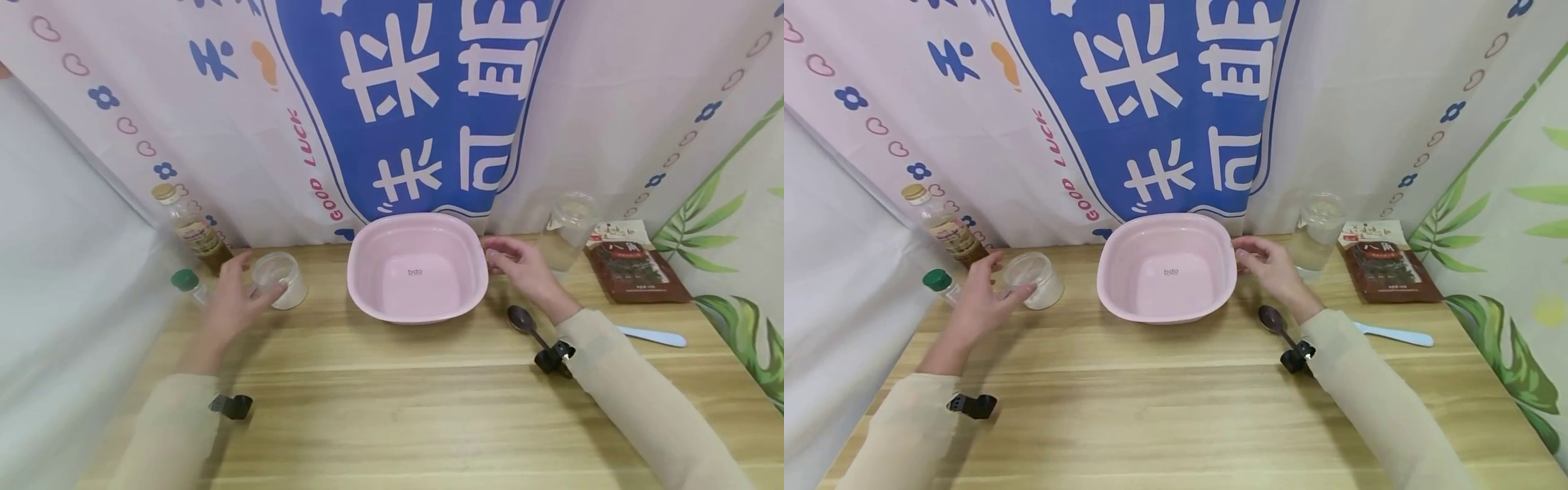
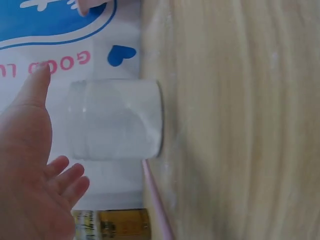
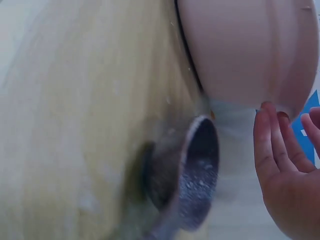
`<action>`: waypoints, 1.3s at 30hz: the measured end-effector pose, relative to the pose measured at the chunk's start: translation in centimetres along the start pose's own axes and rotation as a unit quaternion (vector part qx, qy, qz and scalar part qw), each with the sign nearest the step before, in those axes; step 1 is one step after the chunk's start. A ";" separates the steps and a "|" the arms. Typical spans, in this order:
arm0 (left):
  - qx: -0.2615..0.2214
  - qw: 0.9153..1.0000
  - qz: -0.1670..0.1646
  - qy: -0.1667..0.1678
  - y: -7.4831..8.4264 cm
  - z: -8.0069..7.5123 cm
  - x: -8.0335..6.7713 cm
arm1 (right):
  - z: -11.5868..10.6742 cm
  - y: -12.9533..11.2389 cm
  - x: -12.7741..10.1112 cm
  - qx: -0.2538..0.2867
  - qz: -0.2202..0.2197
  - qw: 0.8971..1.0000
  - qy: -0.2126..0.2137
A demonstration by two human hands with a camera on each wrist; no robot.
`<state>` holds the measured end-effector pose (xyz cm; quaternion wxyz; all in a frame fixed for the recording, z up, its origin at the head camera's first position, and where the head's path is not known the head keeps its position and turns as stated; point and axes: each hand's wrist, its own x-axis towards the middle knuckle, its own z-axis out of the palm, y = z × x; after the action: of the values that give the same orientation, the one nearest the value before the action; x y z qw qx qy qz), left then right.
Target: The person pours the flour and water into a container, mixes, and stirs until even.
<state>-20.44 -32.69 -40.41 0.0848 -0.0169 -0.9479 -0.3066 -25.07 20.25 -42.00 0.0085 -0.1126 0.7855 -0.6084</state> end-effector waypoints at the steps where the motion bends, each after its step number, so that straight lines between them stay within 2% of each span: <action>1: -0.012 1.000 -0.005 -0.015 -0.2 0.3 0.1 | 0.1 0.1 0.0 0.008 0.005 1.000 0.001; 6: -0.058 0.997 -0.033 -0.049 -0.7 1.3 0.9 | 0.6 0.6 0.1 0.037 0.024 0.999 0.018; 13: -0.102 0.992 -0.056 -0.057 -1.3 1.7 1.7 | 1.0 0.4 0.5 0.085 0.072 0.993 0.034; 17: -0.103 0.991 -0.061 -0.058 -1.7 1.8 1.7 | 1.2 0.1 0.7 0.098 0.084 0.991 0.034; 25: -0.113 0.990 -0.060 -0.064 -1.5 1.8 2.0 | 0.9 0.1 0.8 0.109 0.081 0.990 0.034; 29: -0.116 0.989 -0.075 -0.059 -1.4 1.9 2.0 | 1.0 0.0 0.8 0.106 0.079 0.991 0.032; 34: -0.147 0.985 -0.088 -0.035 -0.6 1.7 1.8 | 0.9 -0.1 0.8 0.090 0.083 0.992 0.027; 39: -0.171 0.984 -0.049 -0.020 1.4 1.2 1.8 | 0.8 -0.1 0.9 0.083 0.082 0.993 0.023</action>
<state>-22.31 -30.93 -40.24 0.0469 0.0090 -0.8827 -0.4676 -25.77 19.27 -42.01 0.0494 -0.0328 0.7389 -0.6712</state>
